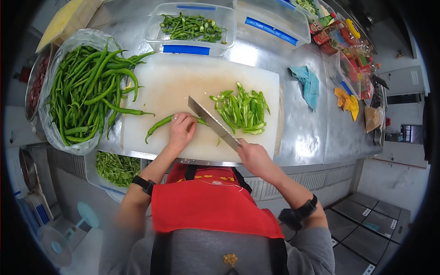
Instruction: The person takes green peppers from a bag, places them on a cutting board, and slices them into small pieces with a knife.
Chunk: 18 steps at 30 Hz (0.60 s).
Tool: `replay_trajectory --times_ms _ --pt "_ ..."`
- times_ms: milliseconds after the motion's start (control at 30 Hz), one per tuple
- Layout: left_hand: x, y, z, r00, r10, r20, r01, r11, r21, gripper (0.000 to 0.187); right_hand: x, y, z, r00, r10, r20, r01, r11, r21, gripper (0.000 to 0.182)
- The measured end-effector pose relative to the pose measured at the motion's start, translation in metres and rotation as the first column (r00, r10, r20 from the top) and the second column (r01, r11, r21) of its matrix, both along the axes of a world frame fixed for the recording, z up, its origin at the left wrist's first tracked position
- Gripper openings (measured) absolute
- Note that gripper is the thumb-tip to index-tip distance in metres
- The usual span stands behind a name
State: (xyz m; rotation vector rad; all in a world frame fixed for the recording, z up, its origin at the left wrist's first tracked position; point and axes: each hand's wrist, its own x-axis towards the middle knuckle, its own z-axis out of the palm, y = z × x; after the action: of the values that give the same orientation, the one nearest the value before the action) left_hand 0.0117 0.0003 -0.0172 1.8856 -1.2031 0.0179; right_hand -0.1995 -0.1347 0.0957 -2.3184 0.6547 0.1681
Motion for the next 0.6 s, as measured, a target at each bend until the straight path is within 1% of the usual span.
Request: replay_trajectory --times_ms 33,100,200,300,400,533,600 --pt "0.0 0.0 0.0 1.0 -0.004 -0.001 0.004 1.0 0.001 0.015 0.003 0.002 -0.006 1.0 0.015 -0.012 -0.015 1.0 0.0 0.022" --pt "0.001 0.0 0.001 1.0 -0.011 -0.002 0.011 1.0 0.006 0.015 0.011 0.003 -0.011 1.0 -0.008 0.01 0.008 1.0 0.003 0.022" --pt "0.006 0.002 0.014 0.997 -0.006 -0.079 0.005 1.0 -0.013 0.014 0.011 0.003 -0.012 0.999 -0.024 0.021 0.024 1.0 -0.001 0.021" --pt "0.022 0.013 0.027 0.98 0.18 0.079 -0.184 0.982 0.044 0.015 0.0 -0.005 -0.013 0.998 -0.036 0.05 0.038 0.999 -0.029 0.02" --pt "0.019 0.011 0.013 0.993 0.086 0.077 -0.094 0.99 0.109 0.015 -0.006 -0.008 -0.011 0.997 -0.047 0.056 0.05 0.997 -0.064 0.021" --pt "0.003 -0.003 0.008 0.998 0.058 0.024 -0.059 0.996 0.064 0.014 -0.011 -0.003 0.013 0.998 -0.027 0.055 0.03 0.998 -0.049 0.02" --pt "0.001 -0.003 0.007 0.997 0.072 -0.003 -0.072 0.996 0.05 0.012 -0.016 -0.001 0.019 1.0 -0.009 0.006 0.009 0.999 -0.037 0.02"
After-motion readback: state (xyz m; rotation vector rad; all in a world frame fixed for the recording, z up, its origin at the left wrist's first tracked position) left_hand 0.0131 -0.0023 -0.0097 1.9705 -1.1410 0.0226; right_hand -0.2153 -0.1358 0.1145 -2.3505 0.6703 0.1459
